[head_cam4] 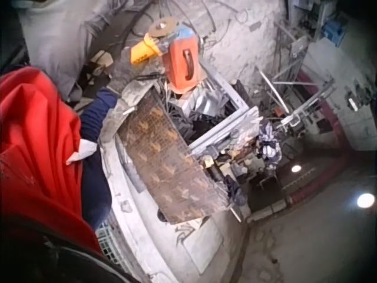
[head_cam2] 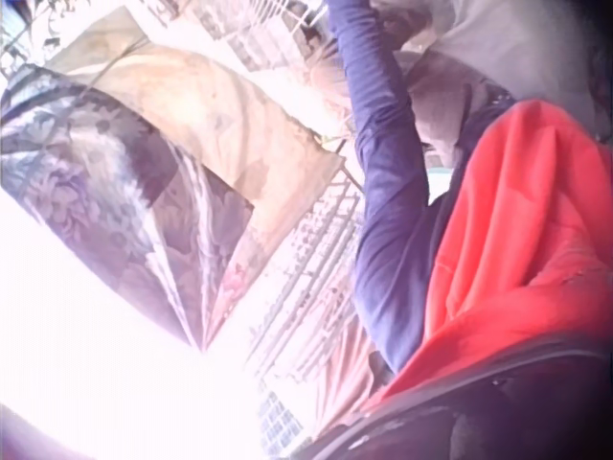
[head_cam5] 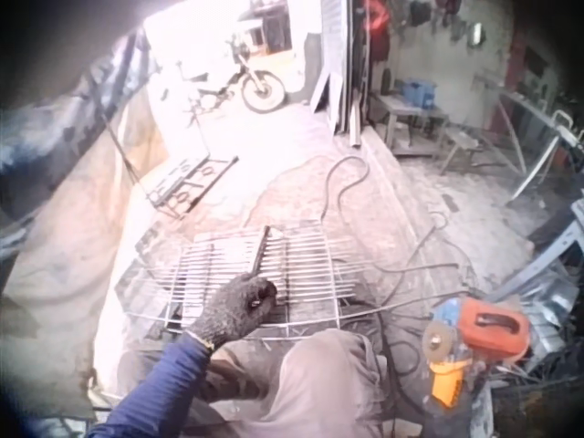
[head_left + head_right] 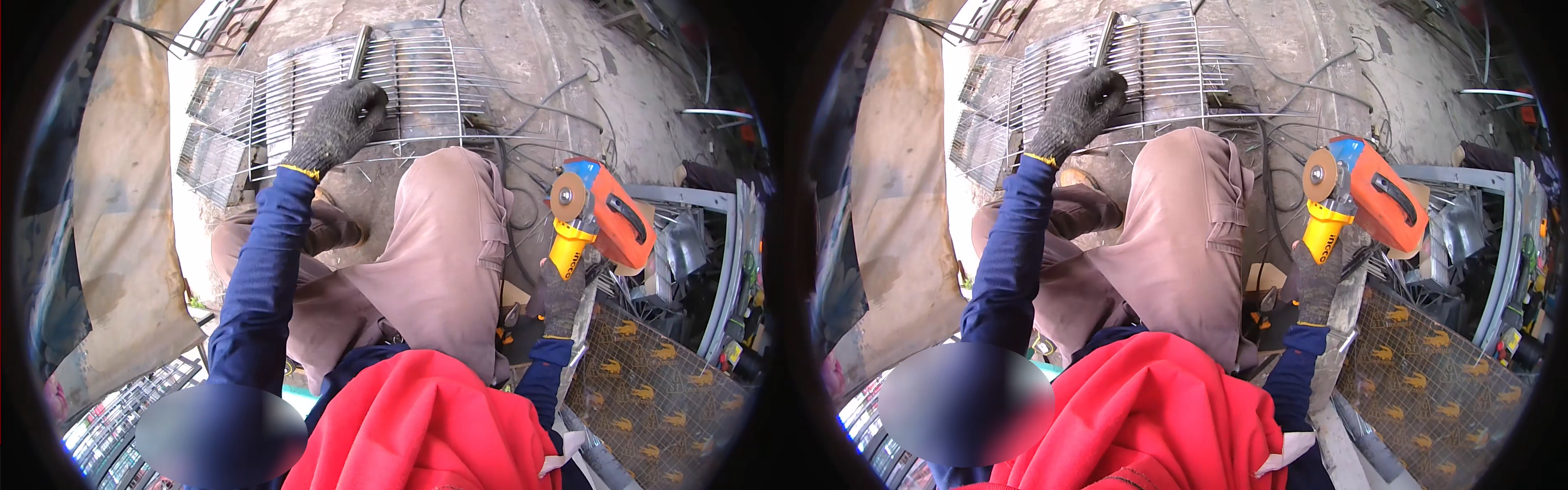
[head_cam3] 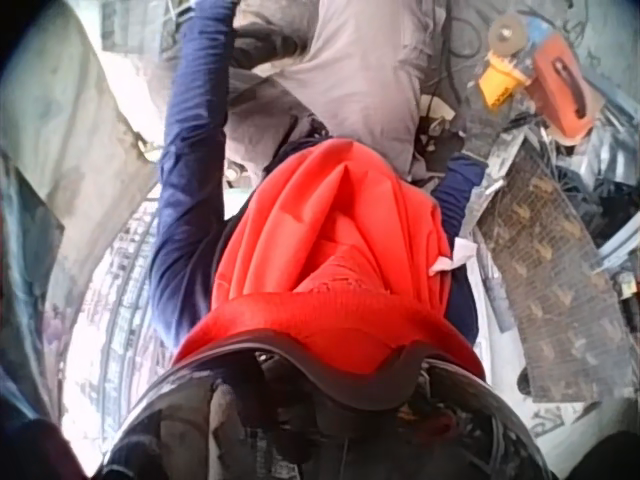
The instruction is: The recorder is measuring and cutting metal rods to fabricate or repair a metal grate structure.
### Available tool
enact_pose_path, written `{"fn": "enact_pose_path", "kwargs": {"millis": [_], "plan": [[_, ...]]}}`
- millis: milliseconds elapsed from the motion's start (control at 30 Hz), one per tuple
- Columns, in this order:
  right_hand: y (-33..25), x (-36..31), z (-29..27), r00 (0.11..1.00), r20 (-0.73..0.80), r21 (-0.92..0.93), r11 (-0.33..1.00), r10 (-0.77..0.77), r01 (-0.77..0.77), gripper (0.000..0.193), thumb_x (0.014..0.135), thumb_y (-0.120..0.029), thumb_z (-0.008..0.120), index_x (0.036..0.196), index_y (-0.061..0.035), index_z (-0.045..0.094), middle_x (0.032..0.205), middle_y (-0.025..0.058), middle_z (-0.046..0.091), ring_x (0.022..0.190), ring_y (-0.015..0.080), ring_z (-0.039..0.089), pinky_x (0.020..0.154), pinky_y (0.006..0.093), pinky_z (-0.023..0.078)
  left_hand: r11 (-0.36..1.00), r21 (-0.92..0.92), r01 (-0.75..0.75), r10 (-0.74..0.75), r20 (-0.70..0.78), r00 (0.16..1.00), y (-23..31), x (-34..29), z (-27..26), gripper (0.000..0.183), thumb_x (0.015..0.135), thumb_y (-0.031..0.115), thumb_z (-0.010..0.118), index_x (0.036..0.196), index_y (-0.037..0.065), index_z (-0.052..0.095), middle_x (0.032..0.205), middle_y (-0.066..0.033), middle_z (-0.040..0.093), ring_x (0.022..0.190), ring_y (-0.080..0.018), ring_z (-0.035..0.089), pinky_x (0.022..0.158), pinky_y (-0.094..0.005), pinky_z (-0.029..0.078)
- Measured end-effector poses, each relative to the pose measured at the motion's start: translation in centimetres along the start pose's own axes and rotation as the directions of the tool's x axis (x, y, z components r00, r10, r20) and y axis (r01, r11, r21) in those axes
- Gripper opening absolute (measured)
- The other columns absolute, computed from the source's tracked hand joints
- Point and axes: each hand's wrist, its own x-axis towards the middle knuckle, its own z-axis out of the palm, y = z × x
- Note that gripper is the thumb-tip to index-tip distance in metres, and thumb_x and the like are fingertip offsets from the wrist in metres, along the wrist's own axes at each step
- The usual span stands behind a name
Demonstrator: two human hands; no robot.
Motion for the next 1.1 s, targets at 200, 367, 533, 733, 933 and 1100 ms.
{"fn": "enact_pose_path", "kwargs": {"millis": [200,367,533,733,933,1100], "plan": [[-0.9,-0.5,0.0,0.999,-0.036,-0.165,0.986,-0.028,0.022,0.053,0.076,-0.009,0.078,0.119,-0.0026,0.049,0.093,0.0057,0.061,0.078,0.0137,0.061,0.067,0.0283,0.051,0.994,-0.007,0.105,-0.104,0.092,0.99,-2.1,-4.7,-3.2,0.015,0.088,0.015,0.061,0.1,0.008,0.067,0.097,-0.0164,0.064,0.093,-0.0356,0.063,0.082,-0.043,0.05],[-0.6,-0.4,0.0,1.0,-0.03,-0.091,0.996,-0.004,0.001,0.052,0.076,-0.009,0.078,0.12,-0.0032,0.049,0.092,0.0055,0.061,0.077,0.0137,0.062,0.067,0.0273,0.052,0.958,0.182,0.22,-0.247,0.144,0.958,-5.2,-8.4,-5.5,0.02,0.088,0.023,0.059,0.103,0.013,0.068,0.101,-0.0155,0.064,0.095,-0.035,0.064,0.082,-0.0441,0.051],[-0.6,-0.5,0.3,0.998,-0.025,0.075,0.996,0.058,-0.056,0.052,0.077,-0.008,0.077,0.12,-0.0036,0.049,0.092,0.0059,0.061,0.077,0.014,0.062,0.066,0.0269,0.052,0.955,0.206,0.212,-0.247,0.165,0.955,-6.1,-9.8,-5.2,0.017,0.089,0.024,0.059,0.101,0.015,0.067,0.098,-0.0145,0.063,0.092,-0.0366,0.063,0.076,-0.0466,0.051],[-0.6,-0.7,0.2,0.999,-0.015,0.076,0.996,0.042,-0.04,0.051,0.078,-0.005,0.077,0.12,-0.0039,0.048,0.092,0.006,0.061,0.076,0.0143,0.062,0.066,0.0264,0.052,0.969,0.212,0.125,-0.156,0.137,0.978,-5.3,-8.4,-3.9,0.012,0.089,0.022,0.061,0.094,0.012,0.067,0.092,-0.0166,0.061,0.088,-0.0374,0.061,0.076,-0.0471,0.05],[0.0,-0.1,0.6,0.996,0.013,0.03,0.996,0.085,-0.085,0.054,0.075,-0.007,0.08,0.119,-0.0026,0.05,0.096,0.0048,0.057,0.081,0.0129,0.058,0.07,0.0259,0.05,0.978,0.208,0.015,-0.034,0.089,0.995,-1.2,-4.8,-1.5,0.013,0.089,0.018,0.062,0.097,0.008,0.066,0.095,-0.0156,0.06,0.089,-0.0374,0.06,0.076,-0.046,0.049],[1.7,0.1,-0.9,0.999,-0.027,-0.06,0.998,-0.037,0.035,0.055,0.074,-0.01,0.082,0.118,-0.002,0.051,0.096,0.0046,0.057,0.08,0.0137,0.058,0.07,0.027,0.05,0.975,0.162,-0.155,0.154,0.018,0.988,3.6,0.7,5.0,0.021,0.09,0.024,0.061,0.101,0.006,0.062,0.097,-0.0164,0.059,0.094,-0.0384,0.059,0.08,-0.0474,0.049]]}}
